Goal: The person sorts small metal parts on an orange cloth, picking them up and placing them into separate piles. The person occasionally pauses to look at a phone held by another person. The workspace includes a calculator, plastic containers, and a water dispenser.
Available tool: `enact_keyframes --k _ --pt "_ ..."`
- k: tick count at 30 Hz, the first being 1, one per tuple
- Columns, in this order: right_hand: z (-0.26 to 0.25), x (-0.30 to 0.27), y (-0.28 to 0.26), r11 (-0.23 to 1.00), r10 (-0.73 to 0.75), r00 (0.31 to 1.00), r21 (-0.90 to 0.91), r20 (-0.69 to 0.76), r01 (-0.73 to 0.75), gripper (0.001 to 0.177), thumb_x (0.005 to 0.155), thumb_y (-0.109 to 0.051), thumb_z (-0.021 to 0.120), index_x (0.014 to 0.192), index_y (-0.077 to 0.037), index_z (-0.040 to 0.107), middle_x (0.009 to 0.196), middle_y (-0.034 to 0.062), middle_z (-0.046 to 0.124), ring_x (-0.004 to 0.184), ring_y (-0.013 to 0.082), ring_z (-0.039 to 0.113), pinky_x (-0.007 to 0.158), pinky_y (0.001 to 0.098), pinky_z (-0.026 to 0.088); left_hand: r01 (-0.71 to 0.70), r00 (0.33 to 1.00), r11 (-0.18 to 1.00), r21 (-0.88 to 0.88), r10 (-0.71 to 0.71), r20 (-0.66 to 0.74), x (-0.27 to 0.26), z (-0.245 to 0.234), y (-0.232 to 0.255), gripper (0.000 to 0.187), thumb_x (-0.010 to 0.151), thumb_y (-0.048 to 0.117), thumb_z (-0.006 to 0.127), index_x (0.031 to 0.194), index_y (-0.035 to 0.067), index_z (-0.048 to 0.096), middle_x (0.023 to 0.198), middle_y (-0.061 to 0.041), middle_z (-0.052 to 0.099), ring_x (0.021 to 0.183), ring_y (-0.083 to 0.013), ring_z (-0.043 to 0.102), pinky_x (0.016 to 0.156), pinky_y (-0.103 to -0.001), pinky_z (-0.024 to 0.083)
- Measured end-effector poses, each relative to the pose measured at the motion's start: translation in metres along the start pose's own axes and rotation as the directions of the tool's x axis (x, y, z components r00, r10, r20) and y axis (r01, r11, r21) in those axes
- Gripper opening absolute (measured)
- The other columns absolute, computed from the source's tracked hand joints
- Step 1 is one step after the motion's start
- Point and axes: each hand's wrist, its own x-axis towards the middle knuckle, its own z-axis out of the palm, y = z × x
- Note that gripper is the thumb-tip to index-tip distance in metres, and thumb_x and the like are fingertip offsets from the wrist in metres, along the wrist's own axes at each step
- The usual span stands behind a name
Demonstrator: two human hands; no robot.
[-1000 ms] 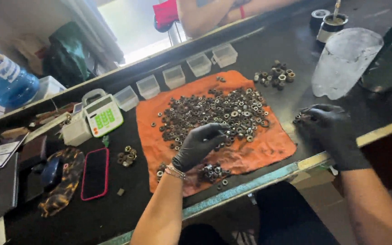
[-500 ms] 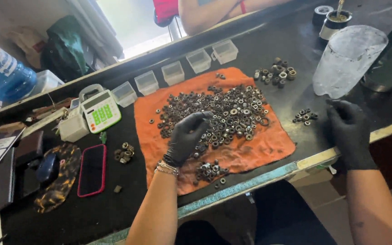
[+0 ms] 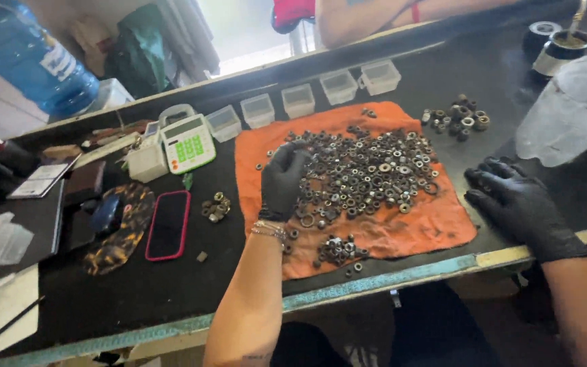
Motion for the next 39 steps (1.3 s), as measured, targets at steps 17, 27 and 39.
enact_keyframes --k 17,27,39 --pt "-0.002 -0.003 0.003 0.999 0.039 0.997 0.029 -0.064 -0.038 0.035 0.103 -0.021 0.063 0.132 -0.005 0.075 0.141 0.0185 0.071 0.128 0.0356 0.066 0.109 0.0438 0.049 -0.133 0.988 0.541 0.830 0.003 0.157 0.018 -0.027 -0.062 0.035 0.081 0.036 0.070 0.114 0.030 0.076 0.114 -0.007 0.071 0.105 -0.0405 0.065 0.081 -0.059 0.054" --pt "0.005 0.104 -0.122 0.787 -0.366 0.929 0.516 -0.051 0.338 0.038 0.098 -0.014 0.063 0.135 -0.008 0.066 0.134 0.0149 0.069 0.126 0.0326 0.065 0.107 0.0436 0.049 -0.254 0.892 0.504 0.826 -0.208 0.402 0.013 -0.020 -0.064 0.054 0.091 0.040 0.064 0.144 0.034 0.059 0.150 0.001 0.054 0.134 -0.0362 0.049 0.099 -0.053 0.049" --pt "0.156 0.229 -0.136 0.909 -0.372 0.928 -0.196 0.015 0.368 0.027 0.076 -0.045 0.081 0.100 -0.035 0.071 0.094 -0.0059 0.069 0.091 0.0244 0.071 0.077 0.0380 0.058 -0.189 0.908 0.446 0.875 -0.259 0.328 0.016 -0.014 -0.075 0.053 0.088 0.045 0.071 0.139 0.045 0.055 0.143 0.000 0.061 0.134 -0.0318 0.057 0.106 -0.050 0.053"
